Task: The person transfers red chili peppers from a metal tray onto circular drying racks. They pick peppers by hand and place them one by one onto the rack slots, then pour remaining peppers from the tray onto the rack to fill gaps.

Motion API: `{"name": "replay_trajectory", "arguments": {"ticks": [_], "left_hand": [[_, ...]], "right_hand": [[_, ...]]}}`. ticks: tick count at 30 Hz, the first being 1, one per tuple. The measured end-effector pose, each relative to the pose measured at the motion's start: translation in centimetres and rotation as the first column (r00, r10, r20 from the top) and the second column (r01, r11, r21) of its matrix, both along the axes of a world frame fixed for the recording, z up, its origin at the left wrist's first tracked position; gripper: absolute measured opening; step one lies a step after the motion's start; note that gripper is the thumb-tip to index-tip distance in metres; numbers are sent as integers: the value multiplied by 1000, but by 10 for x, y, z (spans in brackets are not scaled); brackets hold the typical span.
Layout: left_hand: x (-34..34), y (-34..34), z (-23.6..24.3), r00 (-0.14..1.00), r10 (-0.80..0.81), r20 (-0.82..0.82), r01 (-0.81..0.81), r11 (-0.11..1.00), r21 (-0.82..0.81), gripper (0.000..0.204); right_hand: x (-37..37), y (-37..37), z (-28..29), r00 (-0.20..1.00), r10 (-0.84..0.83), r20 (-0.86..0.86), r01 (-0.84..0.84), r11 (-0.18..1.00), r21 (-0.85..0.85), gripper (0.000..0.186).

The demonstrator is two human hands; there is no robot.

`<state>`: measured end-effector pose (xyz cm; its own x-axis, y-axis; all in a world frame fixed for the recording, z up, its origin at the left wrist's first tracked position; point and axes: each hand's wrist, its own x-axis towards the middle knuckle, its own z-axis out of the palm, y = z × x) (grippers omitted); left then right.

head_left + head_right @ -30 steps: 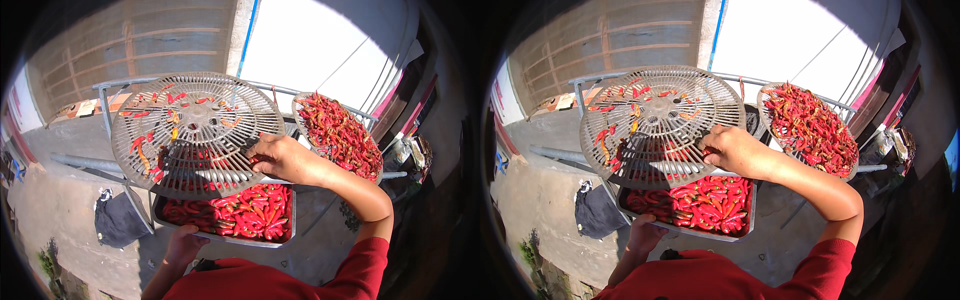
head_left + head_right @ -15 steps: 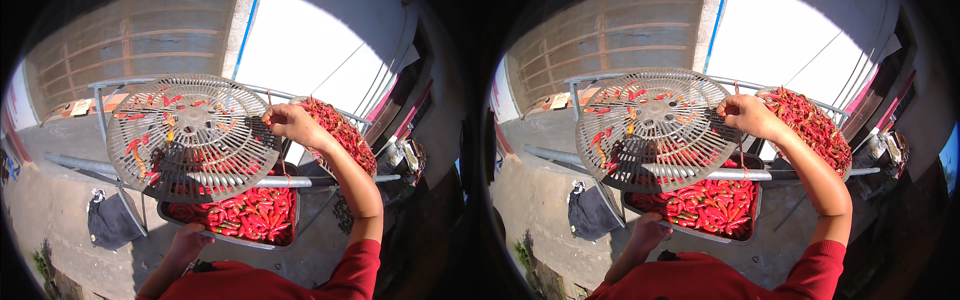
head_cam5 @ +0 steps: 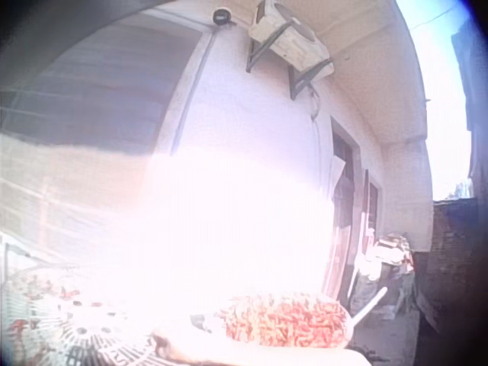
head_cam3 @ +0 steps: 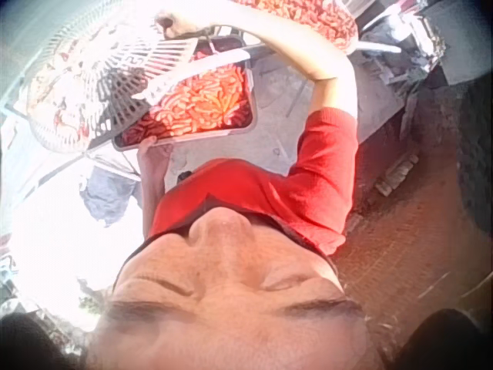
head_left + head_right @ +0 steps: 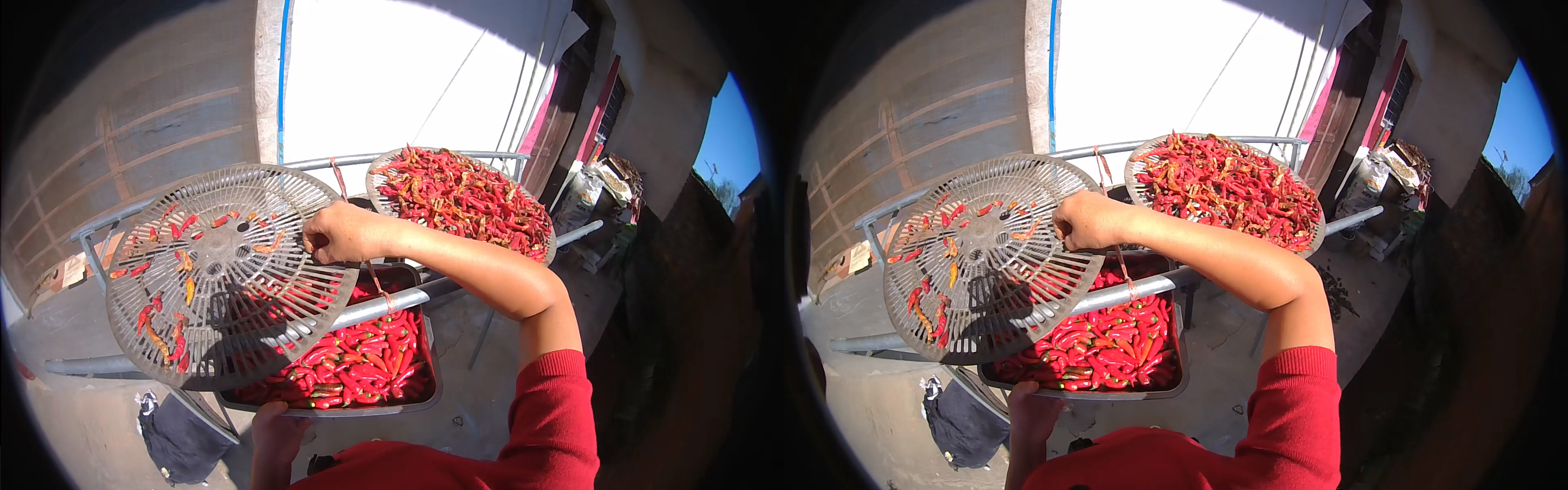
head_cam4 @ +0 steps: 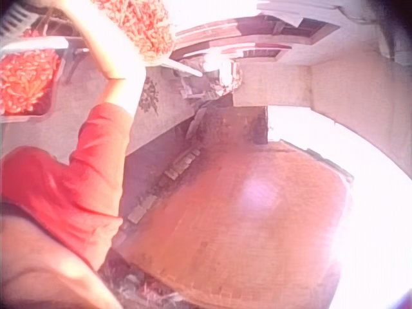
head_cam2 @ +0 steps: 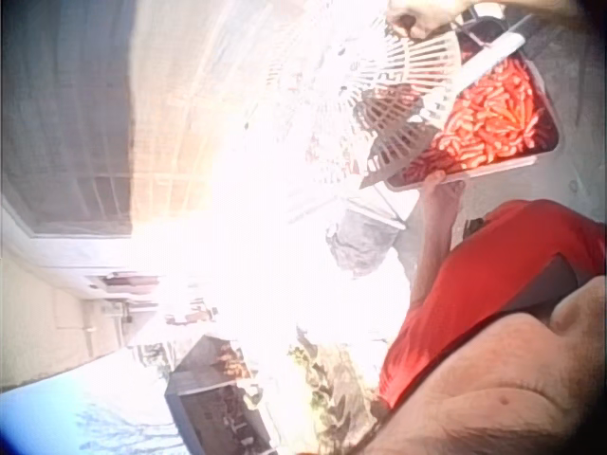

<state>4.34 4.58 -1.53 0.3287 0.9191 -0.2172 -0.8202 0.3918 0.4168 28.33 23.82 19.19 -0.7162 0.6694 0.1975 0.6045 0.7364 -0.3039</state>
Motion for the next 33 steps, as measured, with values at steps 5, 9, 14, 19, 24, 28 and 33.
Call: {"name": "replay_trajectory", "arguments": {"ticks": [5, 9, 14, 19, 24, 28, 33], "left_hand": [[5, 9, 17, 997, -73, -4, 74, 997, 32, 34], [2, 7, 17, 1000, -25, 6, 25, 1000, 19, 33], [-1, -7, 4, 999, 14, 33, -15, 1000, 13, 34], [0, -11, 10, 999, -46, -17, 46, 999, 20, 24], [-15, -37, 1, 999, 25, -26, -23, 999, 46, 25], [-29, -52, 1, 996, 91, -6, -90, 995, 41, 26], [-58, -61, -20, 989, 148, 27, -150, 985, 82, 29]], "right_hand": [[19, -4, 7, 959, -79, -271, 77, 997, -20, 12], [63, -7, 52, 847, -232, -478, 186, 972, -141, 10], [153, -20, 91, 766, -642, -18, 642, 766, 16, 20], [143, -53, 67, 811, -584, 36, 473, 690, 548, 33], [0, -19, 42, 971, 236, -22, -223, 940, 260, 23], [-78, 43, 19, 995, 97, 6, -95, 957, 275, 49], [-144, 110, -6, 916, -364, 171, 348, 930, 117, 61]]}}
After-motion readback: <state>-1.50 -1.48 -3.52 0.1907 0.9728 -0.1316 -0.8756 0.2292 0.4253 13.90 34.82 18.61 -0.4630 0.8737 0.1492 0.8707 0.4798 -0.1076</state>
